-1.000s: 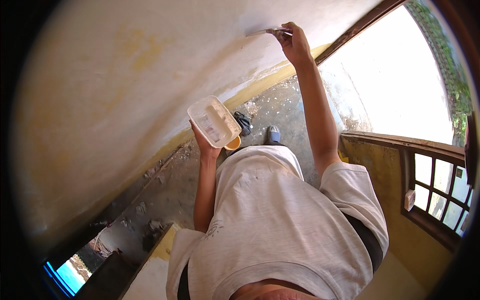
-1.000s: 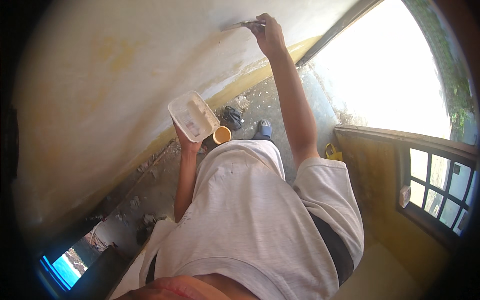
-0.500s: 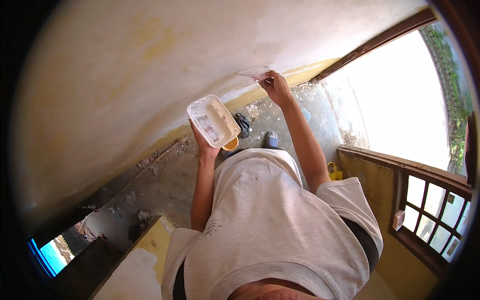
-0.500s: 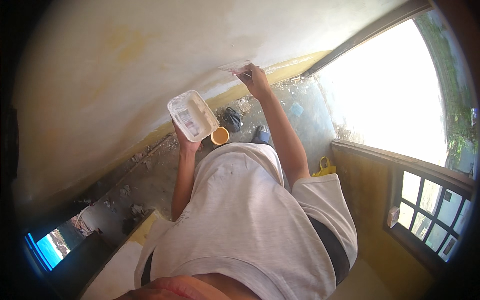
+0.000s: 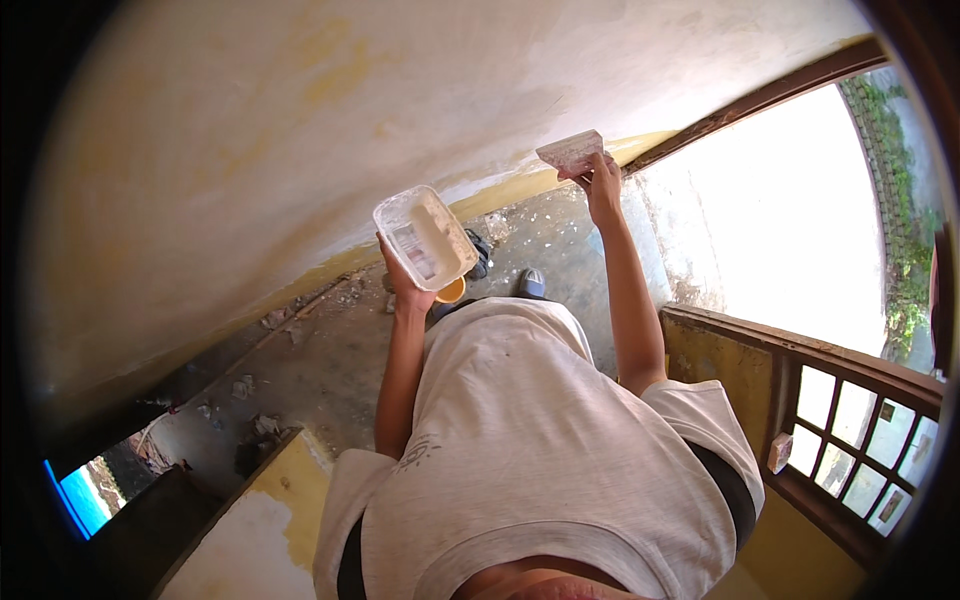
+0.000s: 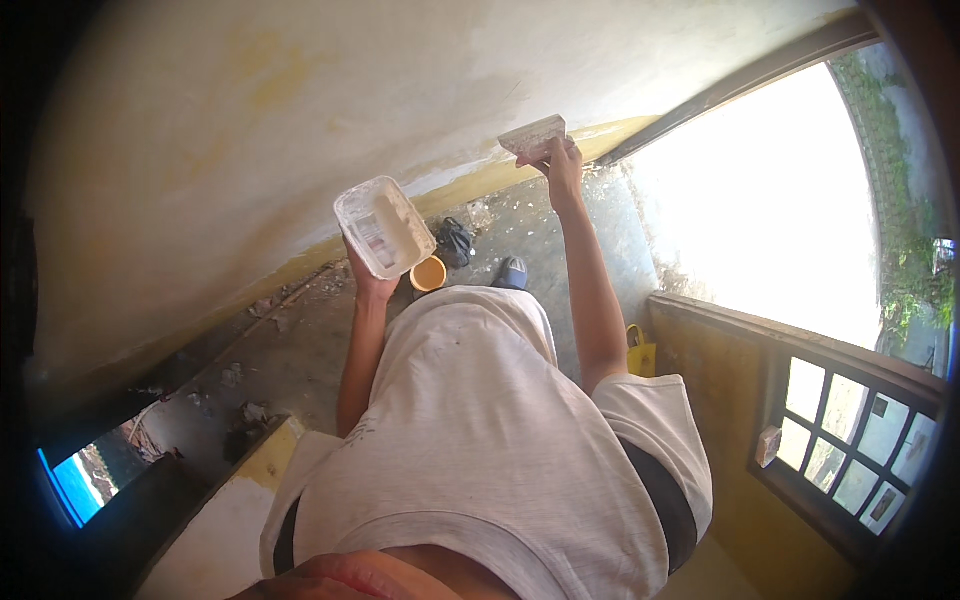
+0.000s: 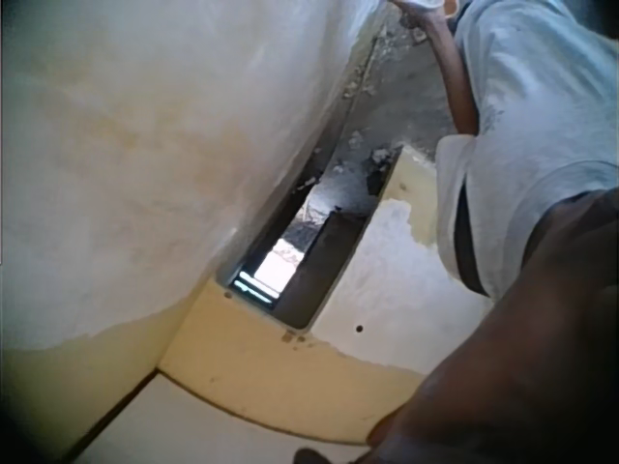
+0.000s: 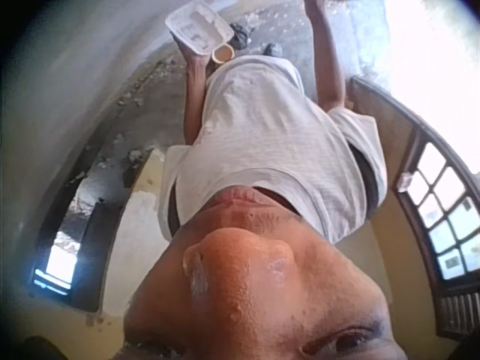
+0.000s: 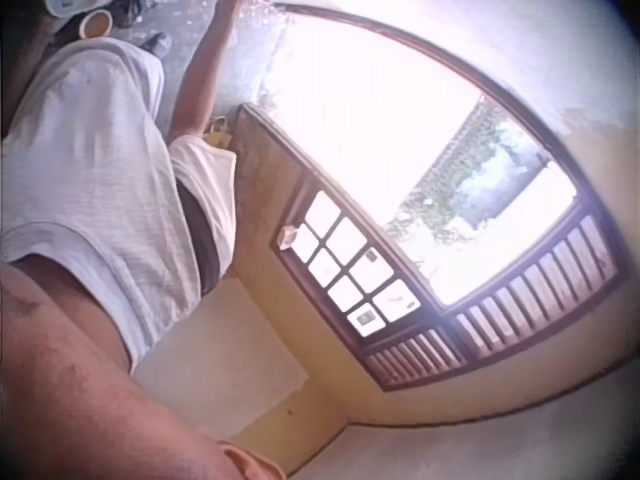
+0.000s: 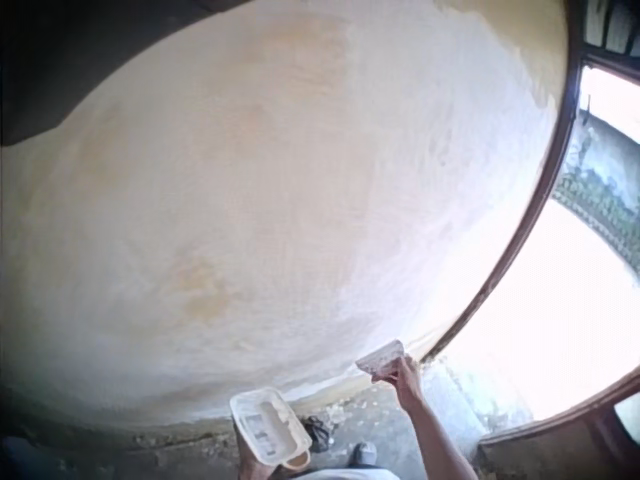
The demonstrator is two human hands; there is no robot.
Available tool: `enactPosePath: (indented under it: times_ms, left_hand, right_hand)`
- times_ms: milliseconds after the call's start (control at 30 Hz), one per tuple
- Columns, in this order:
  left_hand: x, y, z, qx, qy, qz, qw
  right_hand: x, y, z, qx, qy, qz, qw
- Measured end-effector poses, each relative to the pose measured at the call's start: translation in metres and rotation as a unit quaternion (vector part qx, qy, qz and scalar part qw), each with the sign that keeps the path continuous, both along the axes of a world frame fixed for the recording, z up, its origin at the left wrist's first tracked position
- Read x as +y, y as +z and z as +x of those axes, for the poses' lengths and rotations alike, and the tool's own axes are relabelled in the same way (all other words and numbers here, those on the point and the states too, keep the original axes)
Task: The person applies a white plaster substance to a wall using a putty knife. They hold a container of the plaster in one hand and repeatedly scoop the substance onto the putty knife to spread it across a yellow-painted wall surface.
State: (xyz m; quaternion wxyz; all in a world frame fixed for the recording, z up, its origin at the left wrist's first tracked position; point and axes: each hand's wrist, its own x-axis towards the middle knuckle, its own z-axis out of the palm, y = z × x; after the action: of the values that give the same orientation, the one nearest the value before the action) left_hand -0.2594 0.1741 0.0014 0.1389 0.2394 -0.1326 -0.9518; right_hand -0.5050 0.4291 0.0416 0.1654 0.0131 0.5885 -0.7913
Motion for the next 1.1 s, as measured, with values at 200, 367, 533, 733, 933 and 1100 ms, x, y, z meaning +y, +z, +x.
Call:
enactPosePath:
  times_ms: [200, 367, 533, 733, 933, 1100]
  left_hand:
    - [-0.001, -0.002, -0.006, 0.002, -0.044, -0.034, 0.998]
    - [0.0, 0.01, -0.007, -0.033, -0.013, -0.034, 0.999]
    - [-0.006, -0.008, 0.001, -0.005, 0.007, -0.044, 0.999]
    - [-0.018, -0.014, 0.01, -0.008, -0.007, -0.004, 1.0]
    - [-0.015, 0.004, 0.005, -0.038, 0.001, -0.042, 0.998]
    - [-0.012, 0.006, 0.004, 0.009, -0.019, -0.002, 1.0]
  right_hand:
    - [-0.078, -0.008, -0.027, 0.183, -0.125, 0.231, 0.947]
    - [-0.15, 0.087, 0.065, 0.374, -0.06, 0.257, 0.889]
    - [-0.086, 0.01, 0.077, 0.158, 0.021, 0.093, 0.983]
    - [-0.049, -0.037, -0.011, -0.158, 0.017, -0.13, 0.979]
    - [-0.007, 0.13, -0.078, -0.083, -0.009, -0.375, 0.923]
    - [0.023, 0.096, -0.033, -0.042, -0.078, -0.276, 0.957]
